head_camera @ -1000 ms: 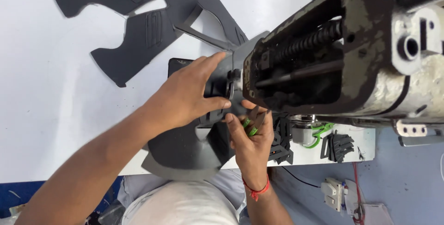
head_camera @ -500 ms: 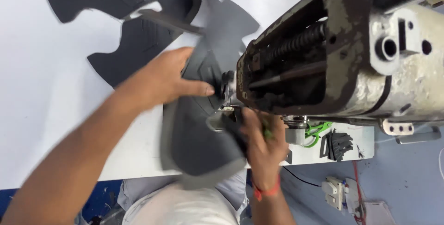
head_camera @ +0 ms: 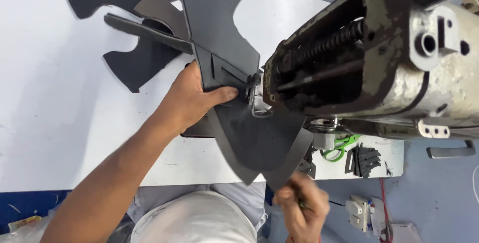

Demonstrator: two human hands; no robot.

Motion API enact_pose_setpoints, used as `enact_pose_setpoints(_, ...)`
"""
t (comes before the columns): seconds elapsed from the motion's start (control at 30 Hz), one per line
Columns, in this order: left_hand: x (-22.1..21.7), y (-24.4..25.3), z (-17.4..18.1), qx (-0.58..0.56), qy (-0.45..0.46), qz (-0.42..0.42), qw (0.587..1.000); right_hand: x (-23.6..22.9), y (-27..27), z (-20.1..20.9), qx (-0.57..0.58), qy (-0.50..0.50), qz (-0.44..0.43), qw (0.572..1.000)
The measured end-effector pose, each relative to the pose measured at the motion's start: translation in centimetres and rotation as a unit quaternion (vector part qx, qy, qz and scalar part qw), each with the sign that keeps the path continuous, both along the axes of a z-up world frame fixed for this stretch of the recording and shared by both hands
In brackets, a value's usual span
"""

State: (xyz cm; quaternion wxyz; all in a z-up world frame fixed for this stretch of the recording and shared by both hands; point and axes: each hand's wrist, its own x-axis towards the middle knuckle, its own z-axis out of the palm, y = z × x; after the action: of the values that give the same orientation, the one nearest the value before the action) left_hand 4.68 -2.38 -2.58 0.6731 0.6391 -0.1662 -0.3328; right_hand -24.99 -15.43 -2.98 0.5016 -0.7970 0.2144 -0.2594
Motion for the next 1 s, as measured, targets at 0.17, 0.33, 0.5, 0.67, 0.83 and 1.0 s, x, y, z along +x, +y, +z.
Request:
enact_pose_setpoints(0.17, 0.3, -0.2, -0.2, 0.001, -0.004, -0.021, 1.000, -1.6, -1.2, -4.5, 0.112, 0.086, 0.062, 0.988)
enact_pose_setpoints(0.33, 1.0, -0.4, -0.1, 0.038, 0.021, -0.049, 0.998, 3.4, -1.0, -3.7, 0.237, -0.095, -0.120, 0.959)
enact_pose_setpoints(0.5, 2.1, -0.6, -0.9, 0.058, -0.034, -0.081, 0.994, 5.0, -4.3, -2.2, 0.143, 0.003, -0.143, 0.979)
enact_pose_setpoints(0.67, 1.9, -0.5, 0.1, 0.082, -0.050, -0.092, 0.991, 7.4, -4.0, 4.2, -0.026, 0.017, -0.024, 0.999)
enact_pose_setpoints(0.83, 2.0, -0.3, -1.2, 0.035, -0.078, -0.091, 0.992, 8.0, -4.8, 4.3, -0.229, 0.031, -0.097, 0.968)
enact_pose_setpoints(1.0, 3.3, -0.3, 1.4, 0.103, -0.167, -0.130, 0.972, 8.2, -4.6, 1.7, -0.082, 0.057, -0.116, 0.988)
